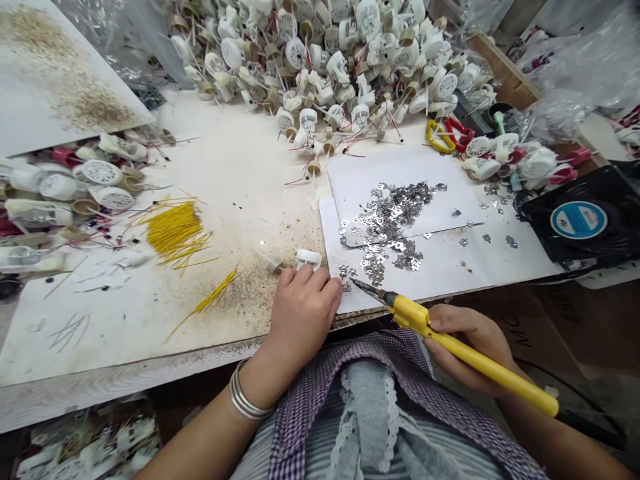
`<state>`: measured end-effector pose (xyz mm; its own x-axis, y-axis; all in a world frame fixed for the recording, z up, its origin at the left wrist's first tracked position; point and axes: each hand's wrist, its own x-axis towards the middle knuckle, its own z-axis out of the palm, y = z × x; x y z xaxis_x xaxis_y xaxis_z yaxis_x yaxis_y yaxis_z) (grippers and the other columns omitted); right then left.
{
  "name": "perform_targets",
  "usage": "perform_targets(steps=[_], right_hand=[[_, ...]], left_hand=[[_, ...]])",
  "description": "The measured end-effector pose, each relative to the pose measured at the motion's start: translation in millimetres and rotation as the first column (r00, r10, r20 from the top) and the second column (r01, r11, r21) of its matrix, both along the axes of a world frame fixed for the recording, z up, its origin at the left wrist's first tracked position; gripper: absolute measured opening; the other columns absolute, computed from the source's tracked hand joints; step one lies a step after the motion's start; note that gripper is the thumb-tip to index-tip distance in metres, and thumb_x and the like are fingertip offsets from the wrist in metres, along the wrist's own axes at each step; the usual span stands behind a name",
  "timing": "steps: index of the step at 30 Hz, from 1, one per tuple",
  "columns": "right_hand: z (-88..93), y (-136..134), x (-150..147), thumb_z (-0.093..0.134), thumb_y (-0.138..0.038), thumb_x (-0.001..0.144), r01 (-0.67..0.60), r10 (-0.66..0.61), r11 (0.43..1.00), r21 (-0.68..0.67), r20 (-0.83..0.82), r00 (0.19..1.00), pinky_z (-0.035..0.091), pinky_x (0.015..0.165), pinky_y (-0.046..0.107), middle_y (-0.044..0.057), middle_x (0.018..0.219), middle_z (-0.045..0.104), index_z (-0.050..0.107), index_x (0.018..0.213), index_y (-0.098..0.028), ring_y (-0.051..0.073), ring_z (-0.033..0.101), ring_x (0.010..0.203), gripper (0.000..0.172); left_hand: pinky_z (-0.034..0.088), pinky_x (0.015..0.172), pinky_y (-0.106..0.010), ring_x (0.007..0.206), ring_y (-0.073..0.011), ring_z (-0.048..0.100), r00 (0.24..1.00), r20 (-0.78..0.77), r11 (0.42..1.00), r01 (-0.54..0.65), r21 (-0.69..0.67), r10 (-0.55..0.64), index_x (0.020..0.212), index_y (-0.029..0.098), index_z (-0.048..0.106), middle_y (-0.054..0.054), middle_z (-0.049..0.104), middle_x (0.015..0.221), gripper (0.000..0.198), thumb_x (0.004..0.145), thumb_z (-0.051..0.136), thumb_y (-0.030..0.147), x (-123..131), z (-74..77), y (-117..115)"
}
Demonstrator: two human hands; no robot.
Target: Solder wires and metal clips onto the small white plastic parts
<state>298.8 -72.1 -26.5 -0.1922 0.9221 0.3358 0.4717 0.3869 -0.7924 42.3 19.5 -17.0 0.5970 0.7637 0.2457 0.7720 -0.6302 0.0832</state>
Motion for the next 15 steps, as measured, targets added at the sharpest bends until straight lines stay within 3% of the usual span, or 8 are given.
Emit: perform_targets(steps=[4,10,15], right_hand=[[7.4,4.7,-0.8,0.064,-0.010,0.078,-0.086,0.070,0.992,0.095,0.158,0.985,0.058,0.065,0.032,0.006,0.089,0.068,0.050,0.121,-0.021,0.021,0.069,0.077,0.046],[6.2,12.4,3.2,0.063,-0.004,0.076,-0.307,0.294,0.949,0.072,0.144,0.945,0.049,0.055,0.030,0.000,0.077,0.060,0.047,0.124,-0.027,0.016,0.059,0.062,0.056],[10.3,15.3,5.5,0.065,-0.004,0.074,-0.318,0.294,0.943,0.099,0.202,0.934,0.052,0.058,0.031,0.002,0.081,0.064,0.046,0.131,-0.024,0.017,0.062,0.067,0.063]], left_hand=[[0.031,0.070,-0.039,0.075,-0.0217,0.053,1.000,-0.015,1.000,-0.008,0.002,0.008,0.079,0.022,0.064,0.000,0.066,0.076,0.017,0.092,0.055,0.024,0.8,0.7,-0.2],[0.030,0.070,-0.039,0.076,-0.0222,0.053,0.999,-0.043,1.000,-0.020,0.001,0.020,0.076,0.022,0.062,0.000,0.064,0.074,0.016,0.091,0.056,0.024,2.3,1.1,-0.7],[0.030,0.069,-0.039,0.076,-0.0224,0.053,0.999,-0.048,1.000,-0.019,-0.002,0.019,0.075,0.022,0.061,0.000,0.064,0.074,0.016,0.090,0.057,0.024,3.2,1.4,-0.4]])
